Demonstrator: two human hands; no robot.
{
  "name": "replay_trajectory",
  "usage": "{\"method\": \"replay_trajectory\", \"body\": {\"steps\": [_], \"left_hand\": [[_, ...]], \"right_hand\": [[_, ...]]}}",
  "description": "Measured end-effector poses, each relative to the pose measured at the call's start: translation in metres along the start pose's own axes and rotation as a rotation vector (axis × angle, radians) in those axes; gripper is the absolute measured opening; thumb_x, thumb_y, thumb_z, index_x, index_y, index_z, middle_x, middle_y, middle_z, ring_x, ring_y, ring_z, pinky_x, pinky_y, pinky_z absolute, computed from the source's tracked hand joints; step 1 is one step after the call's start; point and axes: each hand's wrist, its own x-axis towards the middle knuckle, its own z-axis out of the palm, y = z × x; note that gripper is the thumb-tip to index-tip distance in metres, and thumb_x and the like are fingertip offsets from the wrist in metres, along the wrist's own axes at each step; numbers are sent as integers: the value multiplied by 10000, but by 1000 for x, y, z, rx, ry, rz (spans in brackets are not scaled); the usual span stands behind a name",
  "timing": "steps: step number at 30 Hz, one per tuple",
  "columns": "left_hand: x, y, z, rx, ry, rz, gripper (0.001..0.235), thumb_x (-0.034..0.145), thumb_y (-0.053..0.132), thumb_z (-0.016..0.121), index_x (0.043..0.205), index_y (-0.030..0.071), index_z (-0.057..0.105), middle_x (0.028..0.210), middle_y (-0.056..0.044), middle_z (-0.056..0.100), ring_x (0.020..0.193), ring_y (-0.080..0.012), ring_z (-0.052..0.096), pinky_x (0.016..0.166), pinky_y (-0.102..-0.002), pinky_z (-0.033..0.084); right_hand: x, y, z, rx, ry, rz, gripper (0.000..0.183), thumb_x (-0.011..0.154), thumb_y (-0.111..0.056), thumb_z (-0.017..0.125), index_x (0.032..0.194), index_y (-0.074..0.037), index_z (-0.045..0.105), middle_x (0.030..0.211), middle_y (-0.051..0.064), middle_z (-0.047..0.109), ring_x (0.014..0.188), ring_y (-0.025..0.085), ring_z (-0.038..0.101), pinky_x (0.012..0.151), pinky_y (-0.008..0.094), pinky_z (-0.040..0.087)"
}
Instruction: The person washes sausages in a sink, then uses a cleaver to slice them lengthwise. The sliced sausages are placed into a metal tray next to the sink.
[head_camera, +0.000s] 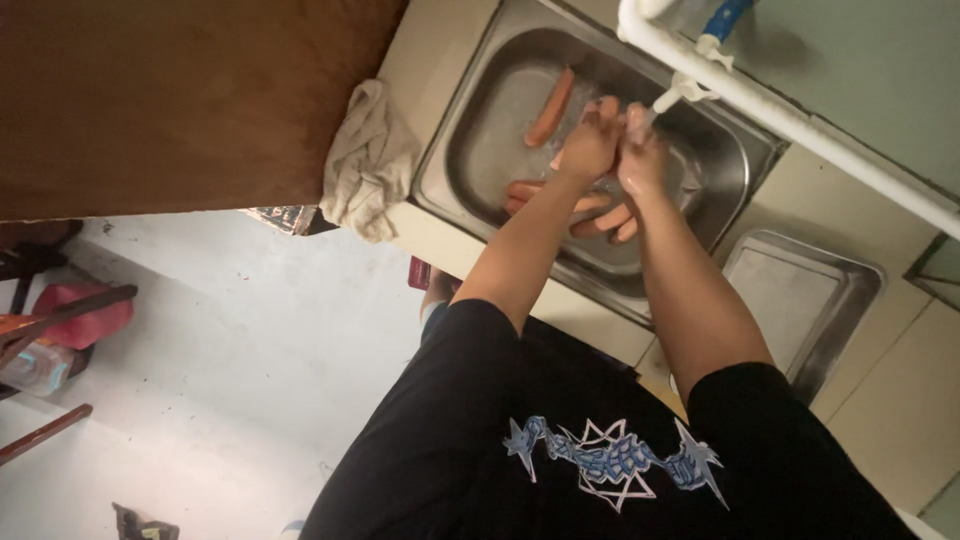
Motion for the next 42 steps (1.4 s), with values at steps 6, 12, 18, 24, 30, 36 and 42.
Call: {"method": "replay_trajectory", "body": {"steps": [6,12,18,24,30,36,42], "left_hand": [[88,63,-222,-66,-216,-328,678,828,691,300,1261,230,545,1038,-115,698,989,-290,715,856,-403,560],[82,66,-194,-948,-178,-793,604,892,660,419,1314,240,520,648,-160,630,495,-302,615,396,-403,473],[79,75,-216,-779,-198,-551,770,830,698,415,1134,0,530,671,-174,645,647,-275,673,557,-380,511],[98,22,-163,-1122,-339,-153,752,925,629,335,948,-58,640,648,-77,623,617,-133,644,567,-163,378],[84,120,-280,-472,-394,-370,745,872,712,165,841,130,629,851,-68,632,891,-240,568,881,-394,314],[80,113,-282,-450,-270,-329,658,737,677,401,880,74,623,853,-130,665,967,-307,674,892,-451,495],[46,143,-399,-419,-249,-388,879,765,654,456,1358,7,408,1323,-190,538,1262,-336,509,1078,-503,381]], "right_hand": [[-5,-95,-13,-342,78,183,268,899,-416,643,988,-163,647,821,82,654,750,242,647,601,392,503],[-9,-142,-6,261,139,531,394,855,-421,683,642,-107,576,468,101,512,400,213,558,352,319,463],[-33,-195,-26,638,-42,372,327,758,159,583,786,-121,416,625,0,320,449,170,399,488,295,383],[-14,-99,-46,491,-56,473,220,967,-249,664,1082,-247,477,710,17,491,534,143,519,448,236,476],[-14,-103,-50,30,129,320,380,991,-481,622,1108,-121,650,787,121,548,712,218,567,568,329,483],[-14,-106,-29,-286,85,108,336,982,-406,664,1081,-87,701,894,172,688,885,336,675,741,439,553],[9,-55,16,115,-21,234,439,1036,-541,572,890,-139,672,554,103,578,437,215,598,408,330,521]]}}
